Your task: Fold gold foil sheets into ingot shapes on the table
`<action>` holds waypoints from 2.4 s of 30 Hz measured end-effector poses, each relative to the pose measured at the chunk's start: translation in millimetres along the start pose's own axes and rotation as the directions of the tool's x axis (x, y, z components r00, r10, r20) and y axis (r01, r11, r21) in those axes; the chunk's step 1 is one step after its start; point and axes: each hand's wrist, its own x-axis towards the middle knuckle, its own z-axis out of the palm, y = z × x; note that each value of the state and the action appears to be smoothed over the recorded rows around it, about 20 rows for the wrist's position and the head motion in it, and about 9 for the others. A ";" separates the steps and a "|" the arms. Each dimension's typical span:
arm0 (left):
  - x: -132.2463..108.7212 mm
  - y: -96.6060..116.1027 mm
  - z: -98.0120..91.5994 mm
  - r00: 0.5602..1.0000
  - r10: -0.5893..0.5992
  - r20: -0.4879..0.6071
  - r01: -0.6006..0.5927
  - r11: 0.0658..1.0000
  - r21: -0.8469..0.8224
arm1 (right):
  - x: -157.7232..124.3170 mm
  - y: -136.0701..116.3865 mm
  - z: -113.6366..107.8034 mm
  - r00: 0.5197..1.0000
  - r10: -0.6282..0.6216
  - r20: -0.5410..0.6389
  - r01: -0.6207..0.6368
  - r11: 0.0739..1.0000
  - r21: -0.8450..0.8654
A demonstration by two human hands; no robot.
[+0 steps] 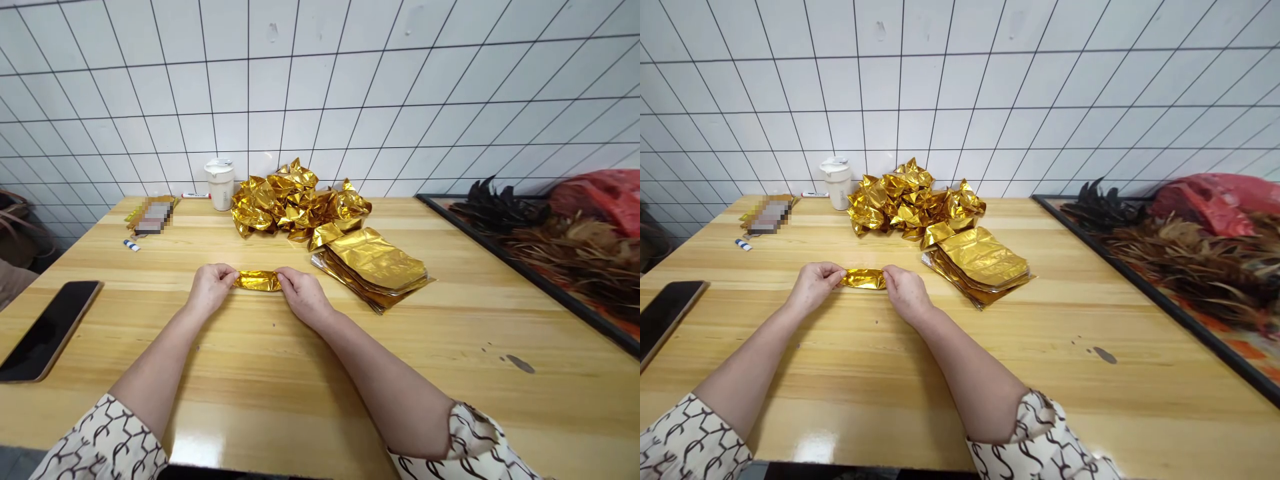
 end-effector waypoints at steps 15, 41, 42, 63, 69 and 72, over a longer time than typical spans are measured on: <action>-6.5 14.7 5.7 0.996 -0.077 0.036 0.081 0.989 -0.125 | 0.0 -4.7 0.4 0.997 0.019 0.076 -0.012 0.995 -0.098; -5.6 12.2 8.3 0.990 -0.062 0.127 0.086 0.978 -0.192 | 0.3 -9.7 3.0 0.998 0.031 0.059 -0.026 0.995 -0.094; -5.9 12.5 8.5 0.990 -0.058 0.128 0.082 0.978 -0.192 | 0.2 -10.7 2.9 0.997 0.031 0.069 -0.024 0.995 -0.096; -10.2 19.3 8.1 0.991 0.013 0.132 0.001 0.994 -0.109 | -1.4 -7.9 2.1 0.999 0.044 0.026 -0.042 0.997 -0.066; -10.6 19.9 8.2 0.989 -0.009 0.150 0.029 0.991 -0.128 | -1.4 -8.3 2.2 0.998 0.048 0.040 -0.045 0.995 -0.084; -11.5 20.0 8.1 0.989 -0.008 0.151 0.028 0.991 -0.130 | -1.4 -8.0 2.7 0.999 0.041 0.033 -0.038 0.996 -0.086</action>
